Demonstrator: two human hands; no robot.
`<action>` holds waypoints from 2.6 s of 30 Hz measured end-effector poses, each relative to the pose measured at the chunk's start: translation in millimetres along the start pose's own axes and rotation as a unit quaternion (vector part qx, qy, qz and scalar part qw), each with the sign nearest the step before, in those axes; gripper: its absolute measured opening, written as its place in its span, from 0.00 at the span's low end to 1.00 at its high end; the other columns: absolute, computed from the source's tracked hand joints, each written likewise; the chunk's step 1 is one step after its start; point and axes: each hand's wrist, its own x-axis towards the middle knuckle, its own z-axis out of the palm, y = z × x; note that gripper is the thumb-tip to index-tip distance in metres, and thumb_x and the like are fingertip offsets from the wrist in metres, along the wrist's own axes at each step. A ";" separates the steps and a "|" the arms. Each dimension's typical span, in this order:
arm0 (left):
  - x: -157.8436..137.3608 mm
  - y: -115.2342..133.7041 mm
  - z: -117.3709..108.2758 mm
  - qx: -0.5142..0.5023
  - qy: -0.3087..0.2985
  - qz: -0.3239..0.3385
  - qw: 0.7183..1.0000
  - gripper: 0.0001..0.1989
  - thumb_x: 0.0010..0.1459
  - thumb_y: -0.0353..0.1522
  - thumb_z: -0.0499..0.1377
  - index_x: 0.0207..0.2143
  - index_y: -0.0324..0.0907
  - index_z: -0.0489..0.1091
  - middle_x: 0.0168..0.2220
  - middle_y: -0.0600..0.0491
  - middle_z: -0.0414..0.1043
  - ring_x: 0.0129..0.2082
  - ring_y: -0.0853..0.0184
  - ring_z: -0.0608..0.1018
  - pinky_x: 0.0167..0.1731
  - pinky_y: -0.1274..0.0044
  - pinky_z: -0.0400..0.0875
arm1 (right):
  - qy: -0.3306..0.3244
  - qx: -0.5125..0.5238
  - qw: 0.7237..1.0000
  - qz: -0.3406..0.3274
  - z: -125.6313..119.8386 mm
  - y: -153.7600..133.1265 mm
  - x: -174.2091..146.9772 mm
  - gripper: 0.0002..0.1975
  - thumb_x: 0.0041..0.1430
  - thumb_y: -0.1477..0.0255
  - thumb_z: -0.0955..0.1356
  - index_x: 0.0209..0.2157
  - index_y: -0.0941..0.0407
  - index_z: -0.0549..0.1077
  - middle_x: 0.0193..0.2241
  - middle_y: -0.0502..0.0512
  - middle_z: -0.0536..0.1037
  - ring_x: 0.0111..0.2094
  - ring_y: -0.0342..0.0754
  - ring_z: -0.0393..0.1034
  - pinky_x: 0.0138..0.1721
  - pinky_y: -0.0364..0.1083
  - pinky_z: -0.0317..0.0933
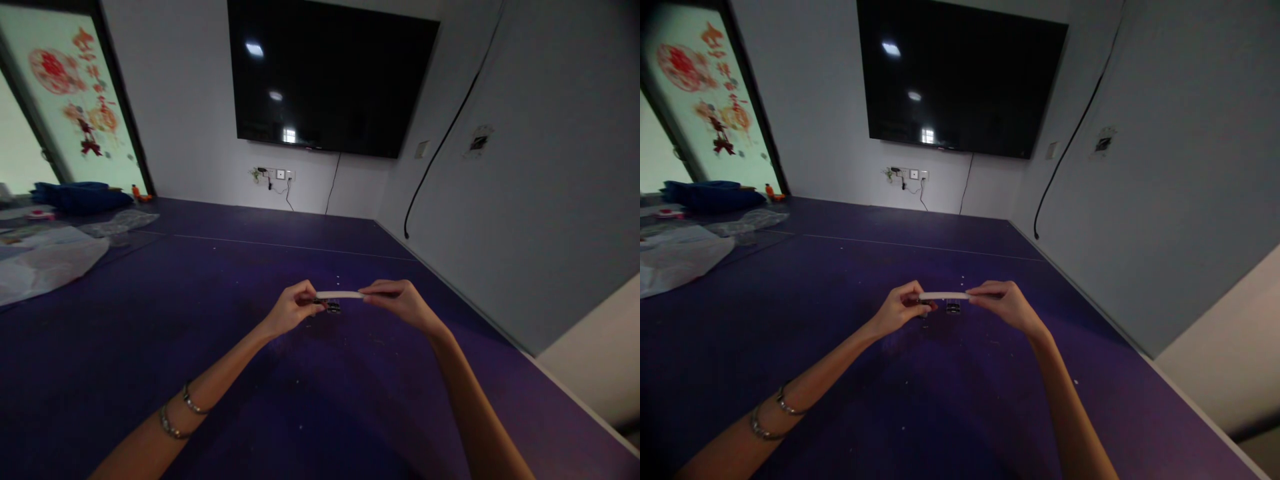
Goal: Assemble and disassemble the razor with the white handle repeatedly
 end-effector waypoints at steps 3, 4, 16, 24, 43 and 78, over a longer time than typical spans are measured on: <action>0.1 -0.4 0.0 -0.020 -0.005 0.000 1.000 0.12 0.46 0.29 0.63 0.25 0.39 0.60 0.30 0.52 0.76 0.31 0.69 0.77 0.32 0.78 0.68 | 0.022 -0.006 1.000 0.010 -1.2 0.7 -0.4 0.11 0.50 0.64 0.70 0.34 0.53 0.79 0.31 0.55 0.78 0.32 0.47 0.70 0.32 0.44 0.61; 0.1 -0.5 -0.1 -0.019 -0.006 -0.001 1.000 0.11 0.46 0.29 0.63 0.25 0.39 0.60 0.30 0.52 0.76 0.32 0.68 0.77 0.31 0.78 0.68 | 0.017 -0.004 1.000 0.011 -1.7 1.0 -0.6 0.11 0.50 0.63 0.70 0.34 0.53 0.79 0.31 0.55 0.78 0.32 0.47 0.70 0.32 0.44 0.61; 0.7 -1.6 -0.5 -0.009 0.005 -0.007 1.000 0.12 0.45 0.30 0.64 0.26 0.39 0.61 0.28 0.52 0.75 0.28 0.69 0.76 0.28 0.79 0.67 | -0.021 0.021 0.999 0.016 -4.1 12.0 -0.8 0.11 0.49 0.64 0.70 0.34 0.54 0.79 0.32 0.55 0.78 0.33 0.47 0.71 0.34 0.45 0.63; 0.6 -1.0 0.6 -0.056 -0.002 -0.001 0.998 0.12 0.47 0.31 0.64 0.26 0.39 0.60 0.29 0.49 0.76 0.29 0.67 0.77 0.28 0.76 0.69 | 0.088 0.025 0.992 0.090 -1.7 35.4 2.3 0.17 0.47 0.61 0.70 0.36 0.56 0.79 0.31 0.56 0.79 0.31 0.48 0.71 0.33 0.46 0.63; 14.6 -47.7 4.8 -0.028 0.076 -0.097 0.992 0.15 0.55 0.41 0.53 0.34 0.38 0.67 0.22 0.59 0.62 0.17 0.76 0.65 0.16 0.84 0.57 | 0.128 0.336 0.910 0.204 53.3 19.7 6.5 0.22 0.44 0.69 0.70 0.44 0.57 0.71 0.24 0.45 0.66 0.16 0.34 0.53 0.20 0.41 0.53; 7.4 -59.9 1.5 -0.012 0.083 -0.001 0.997 0.03 0.51 0.27 0.55 0.30 0.38 0.65 0.27 0.53 0.71 0.25 0.72 0.72 0.29 0.78 0.66 | 0.122 0.433 0.844 0.292 122.7 -5.0 -61.9 0.30 0.51 0.65 0.66 0.57 0.50 0.60 0.17 0.41 0.57 0.12 0.32 0.40 0.14 0.36 0.31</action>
